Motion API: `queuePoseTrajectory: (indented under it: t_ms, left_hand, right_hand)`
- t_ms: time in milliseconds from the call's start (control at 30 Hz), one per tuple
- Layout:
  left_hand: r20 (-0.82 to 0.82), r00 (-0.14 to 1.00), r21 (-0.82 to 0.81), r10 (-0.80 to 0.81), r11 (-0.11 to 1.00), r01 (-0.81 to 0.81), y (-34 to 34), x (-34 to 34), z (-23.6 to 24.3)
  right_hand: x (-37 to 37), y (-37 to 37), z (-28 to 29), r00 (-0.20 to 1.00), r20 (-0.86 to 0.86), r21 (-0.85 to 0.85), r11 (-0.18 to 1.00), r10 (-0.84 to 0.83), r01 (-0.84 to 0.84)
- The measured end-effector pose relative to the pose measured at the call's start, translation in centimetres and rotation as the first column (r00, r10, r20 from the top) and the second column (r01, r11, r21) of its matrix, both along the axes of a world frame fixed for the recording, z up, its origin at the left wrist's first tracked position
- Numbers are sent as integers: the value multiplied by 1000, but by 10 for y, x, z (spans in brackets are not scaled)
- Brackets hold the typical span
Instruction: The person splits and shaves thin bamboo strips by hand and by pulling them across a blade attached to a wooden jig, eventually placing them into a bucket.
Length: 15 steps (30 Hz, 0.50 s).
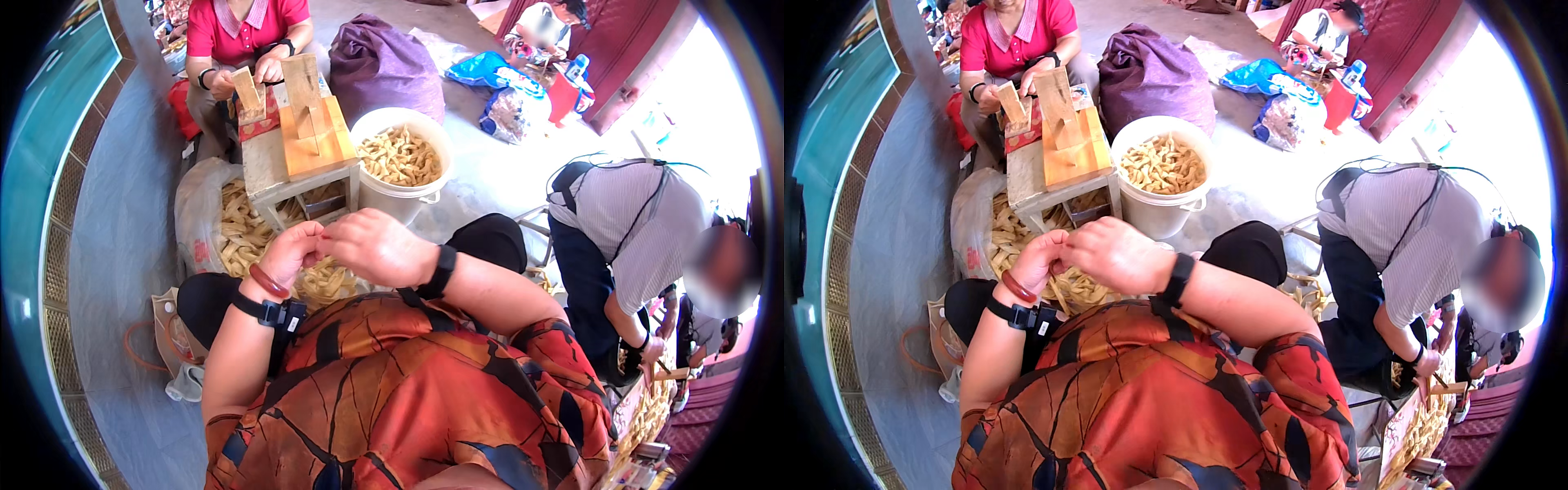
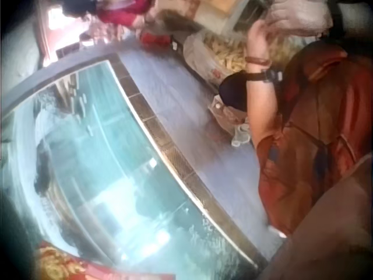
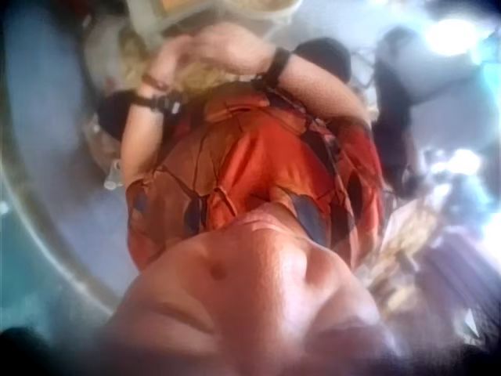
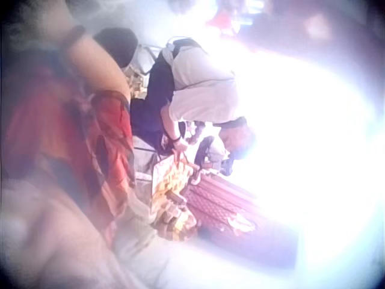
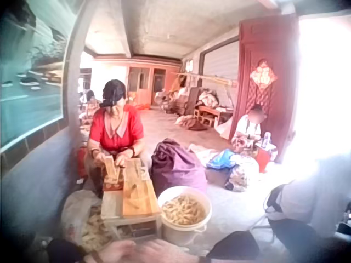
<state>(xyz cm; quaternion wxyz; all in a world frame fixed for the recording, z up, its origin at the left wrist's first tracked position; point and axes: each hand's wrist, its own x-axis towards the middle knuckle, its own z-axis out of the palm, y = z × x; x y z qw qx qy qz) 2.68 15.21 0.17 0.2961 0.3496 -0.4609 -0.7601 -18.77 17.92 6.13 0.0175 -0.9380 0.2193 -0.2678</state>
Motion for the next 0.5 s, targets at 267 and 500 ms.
queuePoseTrajectory:
  t_ms: [267, 500]
  left_hand:
    - [-103, 995, 37, 20, 999, -16, 25, 2, 11]
    - [-124, 974, -36, 188, 980, -194, 43, 14, -21]
  right_hand:
    - [1, -4, -18, 997, 41, -115, 992, 62, -57]
    - [-14, -46, -4, 995, 99, -103, 995, 3, 7]
